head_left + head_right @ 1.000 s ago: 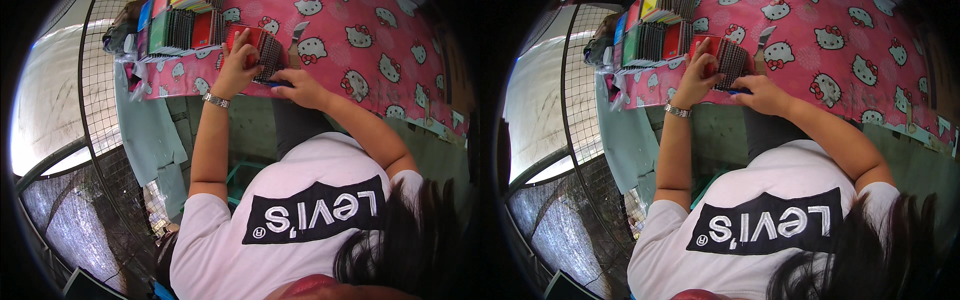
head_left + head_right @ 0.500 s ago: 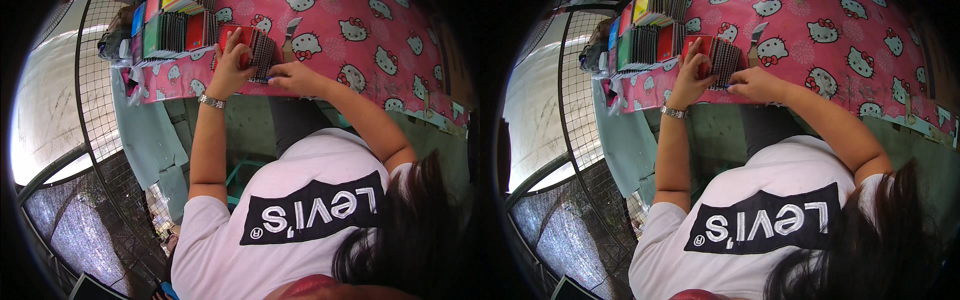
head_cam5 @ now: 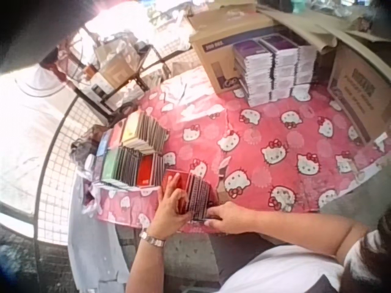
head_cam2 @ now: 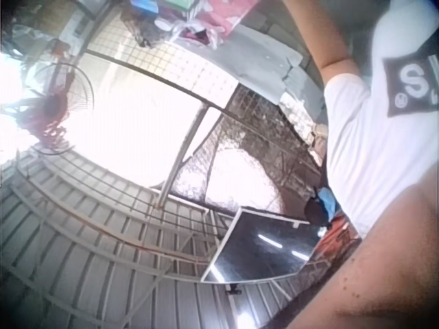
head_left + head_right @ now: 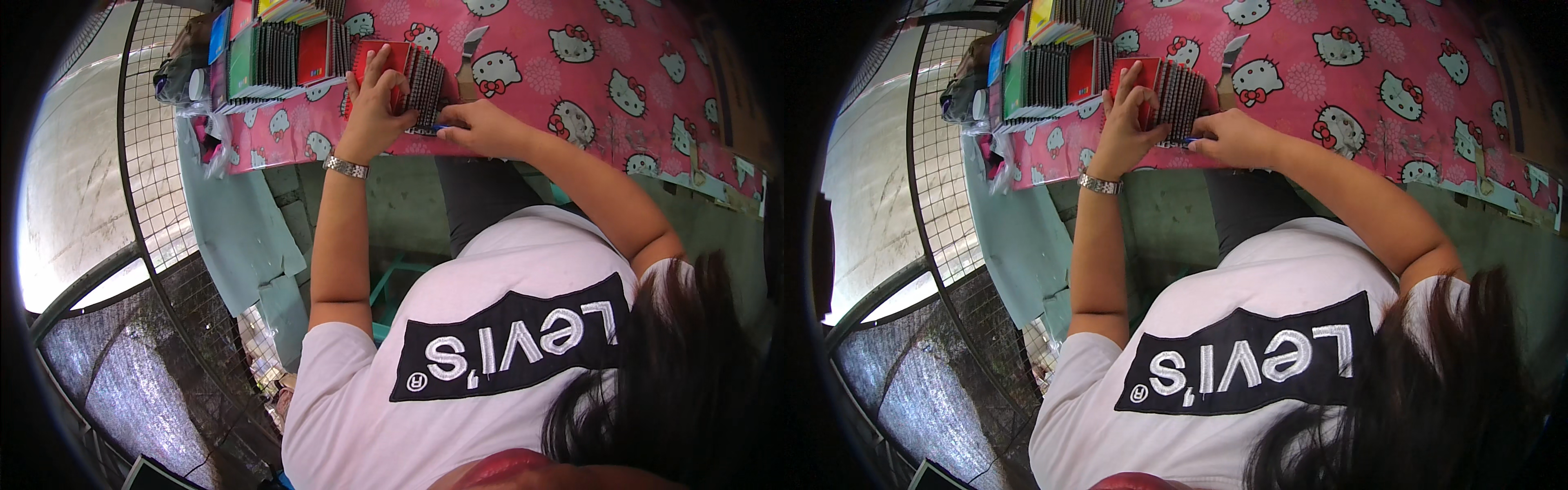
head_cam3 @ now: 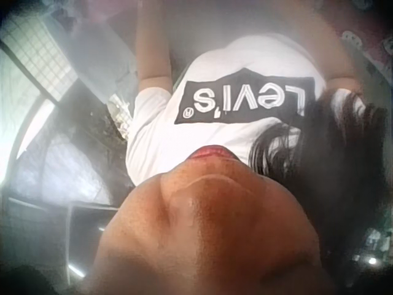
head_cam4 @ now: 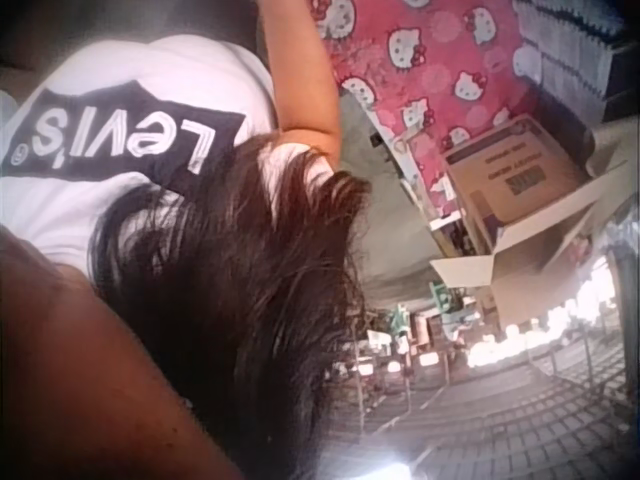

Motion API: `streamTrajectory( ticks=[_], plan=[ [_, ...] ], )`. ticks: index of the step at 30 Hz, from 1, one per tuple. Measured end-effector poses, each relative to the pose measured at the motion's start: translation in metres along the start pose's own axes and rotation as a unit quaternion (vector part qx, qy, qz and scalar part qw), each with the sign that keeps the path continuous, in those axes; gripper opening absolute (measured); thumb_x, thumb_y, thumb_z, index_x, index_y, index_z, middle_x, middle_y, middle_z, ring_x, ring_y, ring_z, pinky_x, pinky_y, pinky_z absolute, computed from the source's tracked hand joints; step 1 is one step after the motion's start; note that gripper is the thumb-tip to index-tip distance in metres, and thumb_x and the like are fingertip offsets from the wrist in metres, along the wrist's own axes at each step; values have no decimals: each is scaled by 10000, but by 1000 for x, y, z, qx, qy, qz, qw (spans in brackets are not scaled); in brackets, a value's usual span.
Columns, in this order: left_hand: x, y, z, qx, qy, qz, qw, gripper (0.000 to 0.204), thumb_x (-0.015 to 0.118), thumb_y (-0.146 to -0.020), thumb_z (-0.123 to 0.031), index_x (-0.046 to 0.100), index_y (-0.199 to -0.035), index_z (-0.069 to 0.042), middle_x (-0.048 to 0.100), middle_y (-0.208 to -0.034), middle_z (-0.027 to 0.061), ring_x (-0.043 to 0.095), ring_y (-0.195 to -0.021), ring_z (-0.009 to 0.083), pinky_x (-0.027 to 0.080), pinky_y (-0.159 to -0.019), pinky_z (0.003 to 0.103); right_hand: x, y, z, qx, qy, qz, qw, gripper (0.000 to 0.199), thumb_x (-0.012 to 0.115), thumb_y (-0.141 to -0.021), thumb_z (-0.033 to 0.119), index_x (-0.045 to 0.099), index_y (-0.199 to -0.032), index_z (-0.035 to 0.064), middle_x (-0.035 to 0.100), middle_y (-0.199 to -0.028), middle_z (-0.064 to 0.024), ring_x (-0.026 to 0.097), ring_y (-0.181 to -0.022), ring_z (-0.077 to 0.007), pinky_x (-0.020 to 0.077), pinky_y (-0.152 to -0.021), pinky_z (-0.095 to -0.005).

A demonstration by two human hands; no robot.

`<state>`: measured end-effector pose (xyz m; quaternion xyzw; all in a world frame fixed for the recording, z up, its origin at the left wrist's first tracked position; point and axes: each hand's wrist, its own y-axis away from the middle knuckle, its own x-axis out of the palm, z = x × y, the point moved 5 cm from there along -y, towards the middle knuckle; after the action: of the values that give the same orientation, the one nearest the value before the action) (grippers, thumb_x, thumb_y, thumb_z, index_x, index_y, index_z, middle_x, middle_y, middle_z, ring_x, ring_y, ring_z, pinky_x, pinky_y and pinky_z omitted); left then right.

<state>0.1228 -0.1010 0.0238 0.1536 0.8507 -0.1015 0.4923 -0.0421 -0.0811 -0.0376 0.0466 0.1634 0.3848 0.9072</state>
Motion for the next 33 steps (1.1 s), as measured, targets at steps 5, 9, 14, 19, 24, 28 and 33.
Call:
streamTrajectory(
  ticks=[5,9,14,19,24,28,33],
  plan=[
    [-1,0,-1,3,3,-5,1000,378,786,-638,-111,505,-889,-134,256,-1557,149,180,-1463,317,-5,-1134,570,-5,11,3,-161,146,-115,969,412,725,-751,254,610,-1101,70,595,-1063,-111,552,-1049,-293,416,-920,-408],
    [0,1,0,-2,1,-6,1000,374,782,-639,-111,509,-894,-136,257,-1557,148,189,-1461,317,-2,-1135,568,-6,9,7,-177,157,-127,963,410,720,-742,276,607,-1082,78,581,-1046,-102,529,-1077,-294,375,-957,-428],
    [0,0,1,-3,-5,-2,1000,366,782,-641,-120,516,-892,-139,254,-1559,143,176,-1462,329,4,-1136,566,-3,9,4,-159,155,-106,969,360,715,-751,257,614,-1042,71,595,-987,-109,573,-999,-297,432,-888,-415],
    [2,1,-2,6,-61,-25,998,465,808,-629,-162,486,-964,-140,259,-1553,146,189,-1453,344,41,-1133,579,15,-3,-22,175,-234,153,944,315,706,-787,281,627,-1006,69,618,-934,-119,619,-901,-280,491,-797,-399],
    [12,0,-17,13,-145,-69,987,663,839,-599,-180,397,-1091,-127,265,-1537,151,208,-1439,358,108,-1120,604,-9,4,-15,-170,107,-109,974,338,699,-801,294,636,-1059,85,617,-998,-116,604,-966,-266,476,-816,-402],
    [13,3,-14,4,-161,-67,985,679,838,-590,-163,387,-1096,-126,272,-1530,152,216,-1436,358,125,-1115,611,-9,5,-8,-202,190,-119,953,374,702,-792,304,631,-1084,82,616,-1007,-119,597,-977,-287,469,-844,-395],
    [13,2,-14,16,-163,-71,984,668,834,-587,-163,396,-1090,-129,288,-1518,162,223,-1433,356,121,-1111,619,1,-5,-19,39,0,38,999,420,709,-773,312,618,-1110,80,612,-991,-110,594,-971,-300,457,-872,-398]
  ],
)
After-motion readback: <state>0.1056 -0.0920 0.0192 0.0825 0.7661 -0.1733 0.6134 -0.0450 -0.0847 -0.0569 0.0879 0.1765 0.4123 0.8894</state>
